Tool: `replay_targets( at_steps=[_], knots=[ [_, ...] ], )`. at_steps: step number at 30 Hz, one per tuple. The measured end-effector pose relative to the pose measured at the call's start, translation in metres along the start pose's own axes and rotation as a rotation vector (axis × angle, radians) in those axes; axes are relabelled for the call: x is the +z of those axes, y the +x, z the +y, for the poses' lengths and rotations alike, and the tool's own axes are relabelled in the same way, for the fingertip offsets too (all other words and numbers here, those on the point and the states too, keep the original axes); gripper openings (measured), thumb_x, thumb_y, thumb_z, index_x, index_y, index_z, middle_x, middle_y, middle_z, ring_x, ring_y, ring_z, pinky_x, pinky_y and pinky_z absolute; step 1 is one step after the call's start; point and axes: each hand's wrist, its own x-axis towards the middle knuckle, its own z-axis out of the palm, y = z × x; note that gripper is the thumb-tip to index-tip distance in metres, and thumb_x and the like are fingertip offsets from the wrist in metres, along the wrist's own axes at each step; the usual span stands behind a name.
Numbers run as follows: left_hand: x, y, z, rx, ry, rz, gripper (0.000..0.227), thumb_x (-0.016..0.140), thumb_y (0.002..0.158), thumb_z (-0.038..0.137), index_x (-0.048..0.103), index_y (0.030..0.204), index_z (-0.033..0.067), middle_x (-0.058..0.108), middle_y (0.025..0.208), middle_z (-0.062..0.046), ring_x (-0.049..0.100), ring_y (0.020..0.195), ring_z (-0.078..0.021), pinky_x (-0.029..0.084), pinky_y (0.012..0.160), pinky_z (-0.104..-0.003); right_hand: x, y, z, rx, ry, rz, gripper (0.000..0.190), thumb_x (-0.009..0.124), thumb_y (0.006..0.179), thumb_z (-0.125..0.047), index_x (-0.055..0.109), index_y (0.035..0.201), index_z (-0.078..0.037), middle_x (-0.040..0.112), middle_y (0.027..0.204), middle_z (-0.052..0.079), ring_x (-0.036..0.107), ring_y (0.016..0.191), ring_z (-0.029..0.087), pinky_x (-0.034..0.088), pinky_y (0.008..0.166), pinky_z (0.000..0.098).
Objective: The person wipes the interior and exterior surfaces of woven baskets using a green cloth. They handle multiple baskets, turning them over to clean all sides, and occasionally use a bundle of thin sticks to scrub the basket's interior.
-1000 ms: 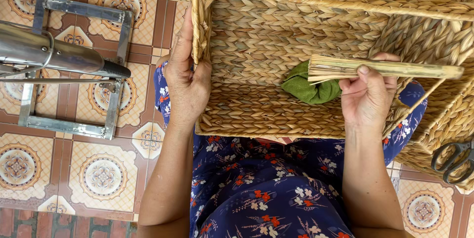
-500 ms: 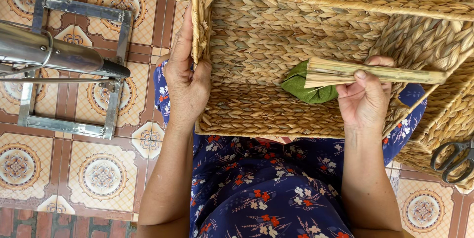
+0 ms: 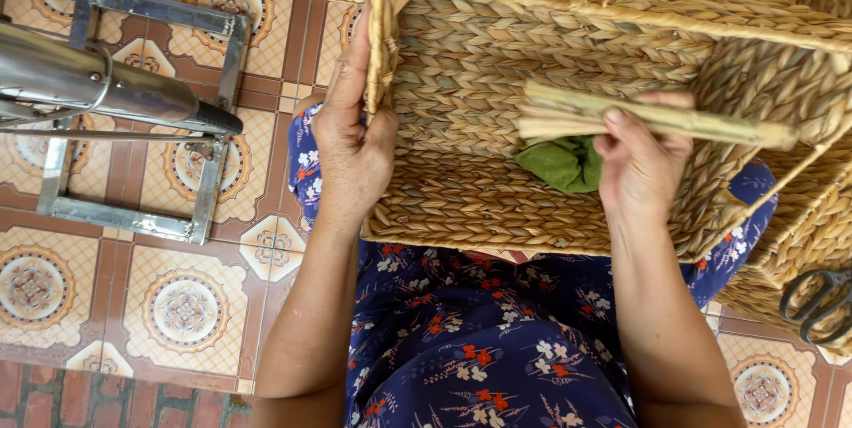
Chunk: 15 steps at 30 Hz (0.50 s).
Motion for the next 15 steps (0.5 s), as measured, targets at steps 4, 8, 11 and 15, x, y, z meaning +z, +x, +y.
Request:
replay_targets(
  at_steps=[4, 8, 11, 15],
  knots=[
    [0.000, 0.003, -0.003, 0.044, 0.056, -0.004, 0.086, 0.042, 0.083, -0.027, 0.036, 0.160, 0.0104, 0.041, 0.166, -0.008, 0.036, 0.158, -0.0179, 0.027, 0.133, -0.029, 0.049, 0.032, 0.041, -0.095, -0.173, -0.018, 0.019, 0.075, 0.099, 0.009, 0.065, 0.101, -0.006, 0.071, 0.092, 0.010, 0.067, 0.072, 0.016, 0.052, 0.051, 0.0268],
    [0.002, 0.004, -0.006, 0.033, 0.123, 0.001, 0.085, 0.044, 0.084, -0.026, 0.036, 0.160, 0.0102, 0.041, 0.166, -0.009, 0.035, 0.158, -0.0206, 0.027, 0.134, -0.030, 0.111, 0.051, 0.093, -0.229, -0.169, -0.116, 0.022, 0.079, 0.096, 0.005, 0.064, 0.106, -0.007, 0.070, 0.099, 0.010, 0.068, 0.087, 0.018, 0.059, 0.074, 0.0292],
    [0.003, 0.005, -0.004, 0.031, 0.138, 0.001, 0.087, 0.044, 0.082, -0.025, 0.035, 0.160, 0.0113, 0.040, 0.166, -0.009, 0.036, 0.158, -0.0213, 0.029, 0.134, -0.031, 0.121, 0.058, 0.095, -0.106, -0.034, -0.003, 0.028, 0.080, 0.084, 0.001, 0.066, 0.105, -0.011, 0.072, 0.096, 0.005, 0.072, 0.090, 0.016, 0.066, 0.085, 0.0297],
    [0.003, 0.005, -0.005, 0.054, 0.146, 0.011, 0.088, 0.044, 0.082, -0.025, 0.035, 0.160, 0.0141, 0.041, 0.165, -0.009, 0.037, 0.158, -0.0202, 0.030, 0.134, -0.031, 0.087, 0.056, 0.068, -0.099, -0.213, 0.094, 0.025, 0.084, 0.090, -0.004, 0.068, 0.108, -0.010, 0.076, 0.098, 0.007, 0.075, 0.090, 0.017, 0.068, 0.087, 0.0292]
  ],
)
